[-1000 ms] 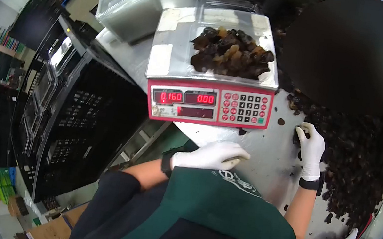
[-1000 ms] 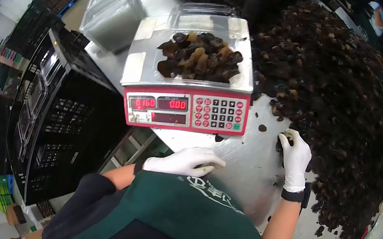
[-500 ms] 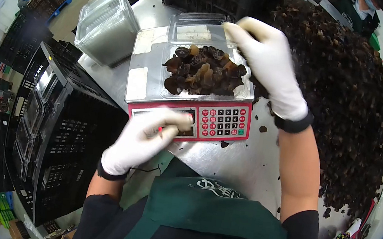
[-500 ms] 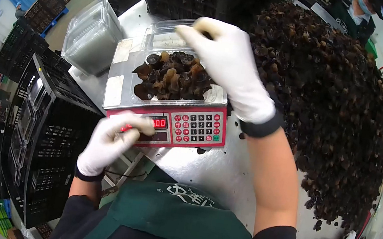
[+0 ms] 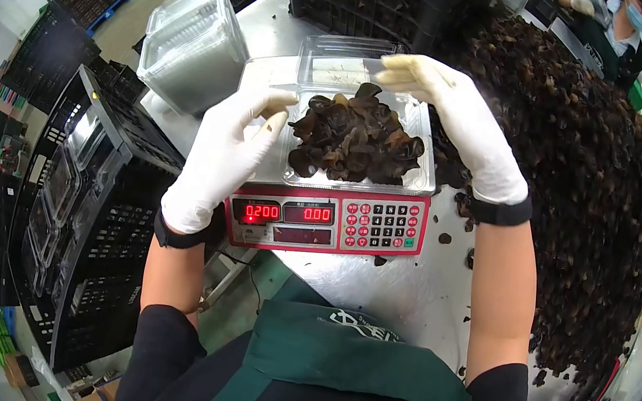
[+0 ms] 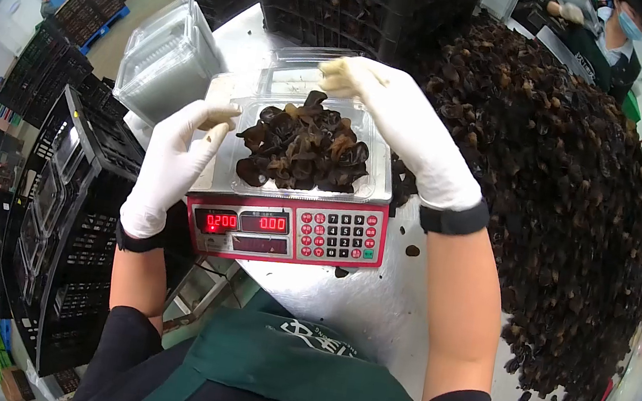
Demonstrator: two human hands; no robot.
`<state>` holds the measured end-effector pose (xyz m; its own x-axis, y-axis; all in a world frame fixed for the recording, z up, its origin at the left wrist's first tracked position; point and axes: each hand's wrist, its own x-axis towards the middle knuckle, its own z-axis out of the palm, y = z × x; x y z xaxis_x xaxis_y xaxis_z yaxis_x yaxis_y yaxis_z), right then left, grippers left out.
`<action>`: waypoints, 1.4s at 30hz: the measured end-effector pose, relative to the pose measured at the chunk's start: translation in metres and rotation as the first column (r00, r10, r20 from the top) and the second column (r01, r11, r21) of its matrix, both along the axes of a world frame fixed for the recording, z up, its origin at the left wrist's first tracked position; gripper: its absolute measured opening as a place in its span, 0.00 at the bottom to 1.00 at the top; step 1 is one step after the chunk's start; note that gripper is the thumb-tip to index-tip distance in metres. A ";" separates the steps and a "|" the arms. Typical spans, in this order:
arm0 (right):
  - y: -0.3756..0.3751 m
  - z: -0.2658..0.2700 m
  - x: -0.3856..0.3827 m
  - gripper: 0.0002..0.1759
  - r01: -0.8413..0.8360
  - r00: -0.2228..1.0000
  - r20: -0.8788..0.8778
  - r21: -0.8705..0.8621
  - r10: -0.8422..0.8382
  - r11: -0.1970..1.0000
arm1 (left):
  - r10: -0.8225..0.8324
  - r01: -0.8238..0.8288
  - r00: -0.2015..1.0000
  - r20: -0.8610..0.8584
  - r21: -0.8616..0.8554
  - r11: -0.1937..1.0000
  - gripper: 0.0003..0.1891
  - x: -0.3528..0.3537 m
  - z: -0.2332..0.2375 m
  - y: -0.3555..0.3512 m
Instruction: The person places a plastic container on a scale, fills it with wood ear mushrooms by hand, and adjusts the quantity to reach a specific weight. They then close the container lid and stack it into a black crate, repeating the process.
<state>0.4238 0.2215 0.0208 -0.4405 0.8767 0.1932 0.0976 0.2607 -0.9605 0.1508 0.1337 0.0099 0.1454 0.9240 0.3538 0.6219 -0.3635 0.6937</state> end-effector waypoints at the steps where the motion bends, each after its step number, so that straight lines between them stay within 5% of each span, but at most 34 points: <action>1: -0.005 0.001 0.006 0.22 0.043 0.999 0.018 0.000 -0.043 0.999 | 0.010 -0.010 1.000 -0.004 0.007 1.000 0.11 -0.001 0.004 0.004; 5: -0.021 -0.003 0.028 0.14 0.174 0.977 0.115 0.067 -0.181 0.982 | 0.126 -0.125 0.992 -0.033 0.023 0.992 0.11 -0.004 0.020 0.022; 9: -0.049 -0.025 0.059 0.09 0.356 0.931 0.076 0.024 -0.357 0.934 | 0.251 -0.194 0.943 -0.218 0.250 0.949 0.11 -0.018 0.022 0.048; 12: -0.075 -0.053 0.084 0.09 0.402 0.912 0.126 -0.096 -0.390 0.910 | 0.312 -0.259 0.811 -0.495 0.175 0.950 0.16 -0.023 0.020 0.061; 15: -0.094 -0.080 0.100 0.13 0.441 0.897 0.148 -0.202 -0.417 0.875 | 0.197 -0.214 0.741 -0.642 0.051 0.975 0.21 -0.014 0.020 0.079; 19: -0.105 -0.087 0.099 0.15 0.485 0.872 0.183 -0.207 -0.454 0.849 | 0.061 -0.290 0.785 -0.616 -0.279 0.915 0.25 0.003 0.014 0.126; 21: -0.109 -0.087 0.100 0.16 0.506 0.857 0.209 -0.163 -0.471 0.847 | -0.116 -0.066 0.810 -0.574 -0.287 0.956 0.26 -0.004 0.006 0.137; 23: -0.116 -0.086 0.104 0.16 0.538 0.835 0.209 -0.112 -0.509 0.836 | -0.051 -0.203 0.853 -0.519 -0.421 0.884 0.19 0.007 -0.006 0.147; 28: -0.127 -0.080 0.120 0.11 0.543 0.837 0.079 -0.235 -0.541 0.806 | 0.104 -0.115 0.993 -0.058 -0.237 0.965 0.40 -0.013 -0.043 0.161; 31: -0.122 -0.063 0.096 0.12 0.422 0.890 -0.034 -0.311 -0.454 0.851 | 0.033 -0.025 0.984 0.176 -0.046 0.999 0.32 0.002 -0.009 0.110; 33: -0.115 -0.057 0.076 0.12 0.375 0.910 -0.069 -0.279 -0.409 0.884 | -0.044 0.045 0.993 0.112 -0.004 0.999 0.28 -0.003 0.003 0.083; 36: -0.106 -0.044 0.046 0.13 0.381 0.896 0.120 0.290 -0.428 0.878 | 0.015 -0.009 0.989 0.144 -0.043 0.999 0.26 -0.001 0.006 0.040; 39: -0.081 -0.052 0.016 0.13 0.187 0.860 0.189 0.747 -0.474 0.638 | -0.081 0.088 0.992 0.094 -0.084 0.993 0.28 0.000 0.016 0.012; 40: -0.079 -0.054 0.008 0.14 0.115 0.799 0.338 0.726 -0.498 0.677 | -0.099 0.108 0.989 0.107 -0.083 0.991 0.28 0.003 0.017 0.003; 42: -0.078 -0.055 0.006 0.15 0.126 0.800 0.322 0.735 -0.506 0.666 | -0.143 0.144 0.990 0.018 -0.036 0.989 0.21 0.003 0.010 -0.008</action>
<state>0.4294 0.1431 -0.0345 -0.3555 0.7012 0.6180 0.6744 0.6502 -0.3499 0.1537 0.1261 0.0199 0.2722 0.9064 0.3231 0.5545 -0.4222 0.7171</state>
